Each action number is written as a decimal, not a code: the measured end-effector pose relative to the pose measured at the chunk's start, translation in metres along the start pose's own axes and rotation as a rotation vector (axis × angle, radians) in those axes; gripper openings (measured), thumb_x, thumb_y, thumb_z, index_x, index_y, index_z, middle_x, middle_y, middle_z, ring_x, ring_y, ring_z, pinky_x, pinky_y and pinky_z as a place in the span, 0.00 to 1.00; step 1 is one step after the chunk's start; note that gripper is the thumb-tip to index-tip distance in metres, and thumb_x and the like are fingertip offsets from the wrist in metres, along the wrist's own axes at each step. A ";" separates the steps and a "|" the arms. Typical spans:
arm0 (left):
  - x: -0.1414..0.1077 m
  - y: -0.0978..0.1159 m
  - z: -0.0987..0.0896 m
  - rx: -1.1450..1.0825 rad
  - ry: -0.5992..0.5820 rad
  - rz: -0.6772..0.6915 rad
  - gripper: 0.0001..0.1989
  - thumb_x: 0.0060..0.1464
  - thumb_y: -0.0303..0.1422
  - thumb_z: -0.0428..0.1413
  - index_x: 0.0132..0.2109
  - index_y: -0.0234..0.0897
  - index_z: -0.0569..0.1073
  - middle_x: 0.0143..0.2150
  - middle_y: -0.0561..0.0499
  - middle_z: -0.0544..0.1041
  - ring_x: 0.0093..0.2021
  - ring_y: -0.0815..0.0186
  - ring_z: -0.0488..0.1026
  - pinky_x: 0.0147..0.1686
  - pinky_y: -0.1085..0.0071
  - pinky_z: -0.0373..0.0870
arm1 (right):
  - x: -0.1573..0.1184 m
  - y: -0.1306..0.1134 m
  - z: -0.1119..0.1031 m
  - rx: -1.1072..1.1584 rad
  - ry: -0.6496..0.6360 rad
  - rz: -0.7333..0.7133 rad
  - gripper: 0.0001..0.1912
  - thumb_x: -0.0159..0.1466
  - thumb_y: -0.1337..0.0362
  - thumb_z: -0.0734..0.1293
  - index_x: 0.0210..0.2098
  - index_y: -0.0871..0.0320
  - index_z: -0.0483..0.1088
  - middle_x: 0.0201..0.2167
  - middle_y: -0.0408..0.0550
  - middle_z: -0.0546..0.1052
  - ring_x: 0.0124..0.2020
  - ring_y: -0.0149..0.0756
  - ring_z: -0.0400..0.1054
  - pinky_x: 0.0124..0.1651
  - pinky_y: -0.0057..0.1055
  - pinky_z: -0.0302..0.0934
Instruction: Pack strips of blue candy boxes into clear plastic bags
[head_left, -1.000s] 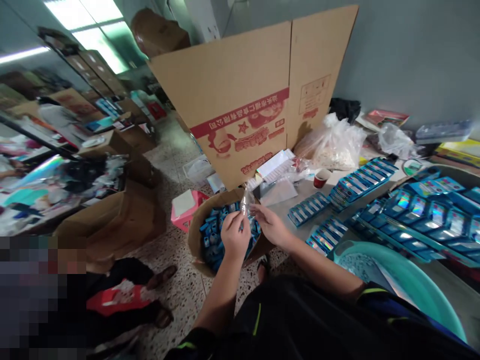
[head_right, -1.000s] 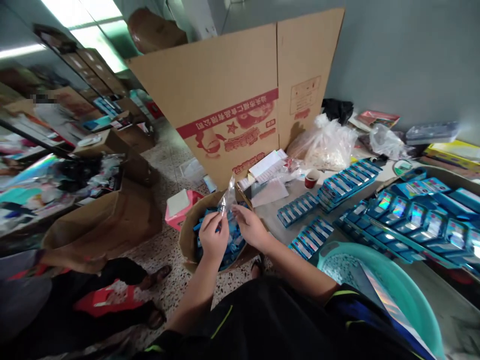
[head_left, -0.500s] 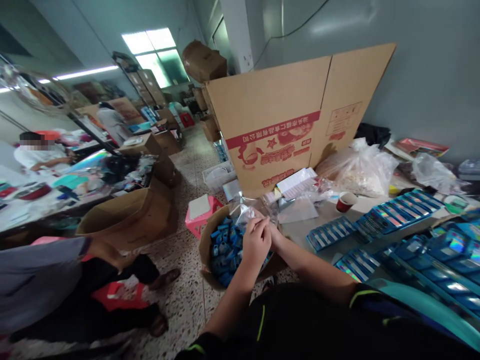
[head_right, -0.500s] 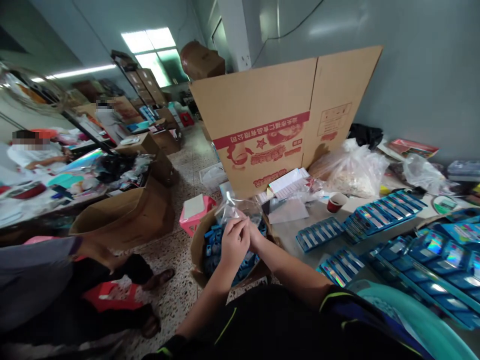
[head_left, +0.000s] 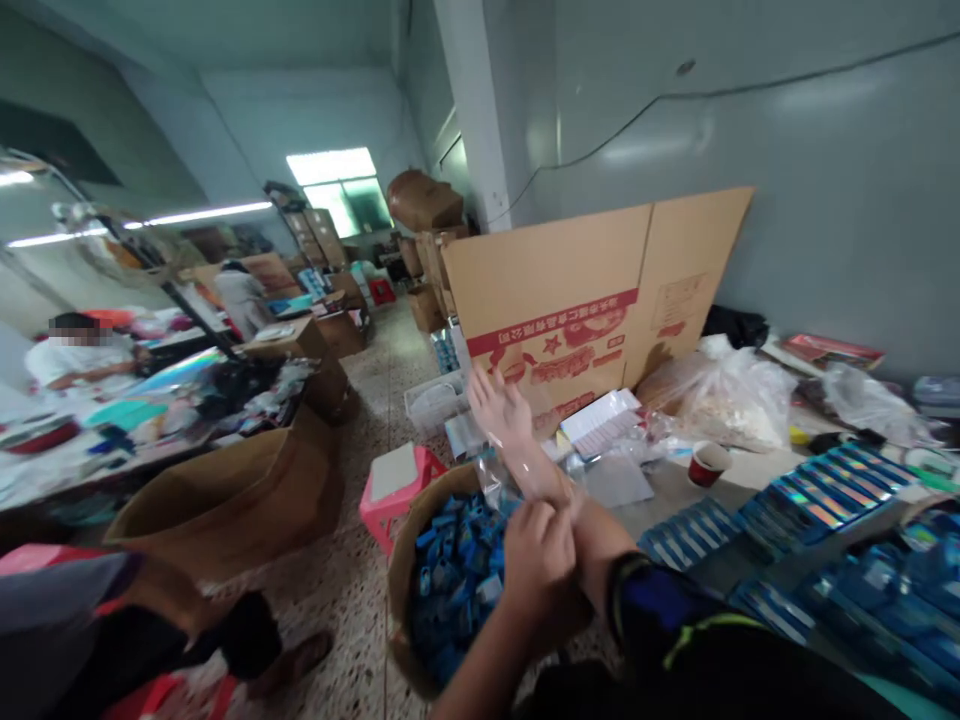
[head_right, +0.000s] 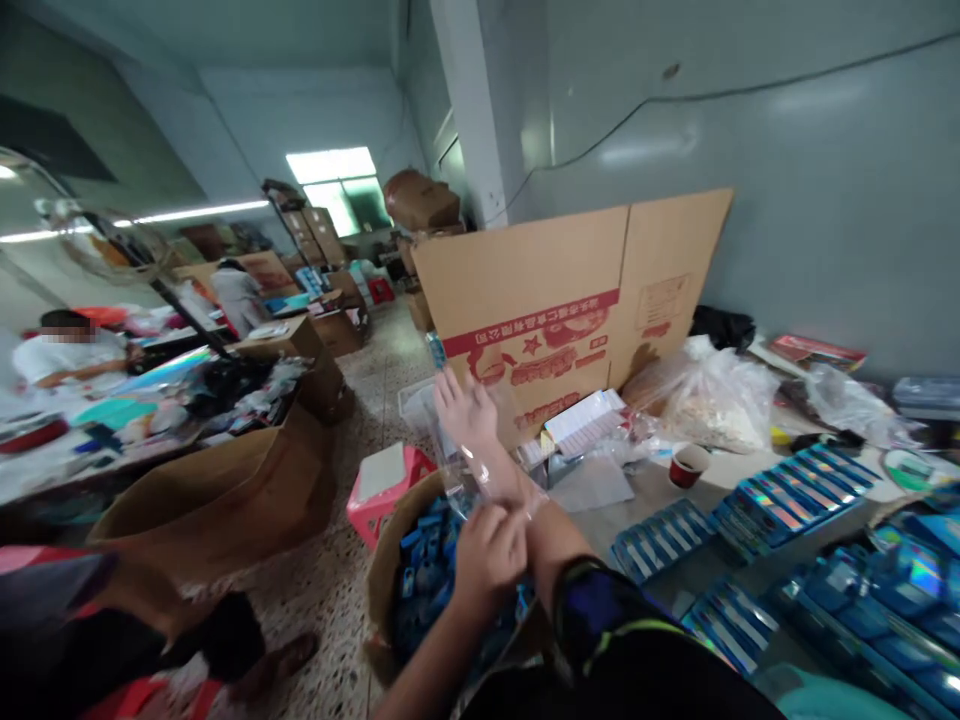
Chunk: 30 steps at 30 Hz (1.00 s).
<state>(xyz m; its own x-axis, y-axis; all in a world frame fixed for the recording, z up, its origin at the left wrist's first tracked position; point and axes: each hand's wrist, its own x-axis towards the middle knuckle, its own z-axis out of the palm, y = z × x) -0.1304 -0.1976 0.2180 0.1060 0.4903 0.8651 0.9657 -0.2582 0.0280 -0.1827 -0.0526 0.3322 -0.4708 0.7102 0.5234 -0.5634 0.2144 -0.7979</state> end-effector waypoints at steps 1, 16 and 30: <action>0.028 -0.010 -0.007 0.046 0.072 0.047 0.10 0.61 0.22 0.54 0.42 0.40 0.77 0.25 0.47 0.70 0.27 0.60 0.68 0.27 0.62 0.64 | 0.041 -0.022 0.009 0.060 0.048 -0.082 0.35 0.71 0.55 0.33 0.38 0.59 0.67 0.52 0.54 0.79 0.62 0.26 0.68 0.57 0.38 0.65; 0.117 -0.057 -0.074 -1.092 0.526 -0.748 0.25 0.51 0.45 0.69 0.54 0.45 0.75 0.55 0.46 0.77 0.48 0.59 0.78 0.42 0.66 0.78 | 0.070 -0.138 0.089 0.926 -0.654 0.061 0.18 0.67 0.52 0.58 0.50 0.53 0.70 0.53 0.47 0.79 0.55 0.39 0.75 0.68 0.47 0.58; -0.020 -0.094 -0.011 -0.999 0.597 -1.350 0.20 0.43 0.41 0.71 0.39 0.34 0.77 0.37 0.49 0.80 0.35 0.64 0.79 0.37 0.66 0.78 | -0.065 -0.022 -0.054 0.723 -0.301 0.405 0.19 0.67 0.63 0.61 0.58 0.51 0.66 0.63 0.46 0.72 0.62 0.33 0.68 0.66 0.43 0.61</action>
<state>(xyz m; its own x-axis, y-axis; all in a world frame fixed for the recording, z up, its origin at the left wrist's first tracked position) -0.2259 -0.1928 0.2034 -0.8725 0.4879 0.0267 -0.2198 -0.4407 0.8703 -0.1037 -0.0672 0.2998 -0.8290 0.4108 0.3795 -0.5582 -0.5646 -0.6080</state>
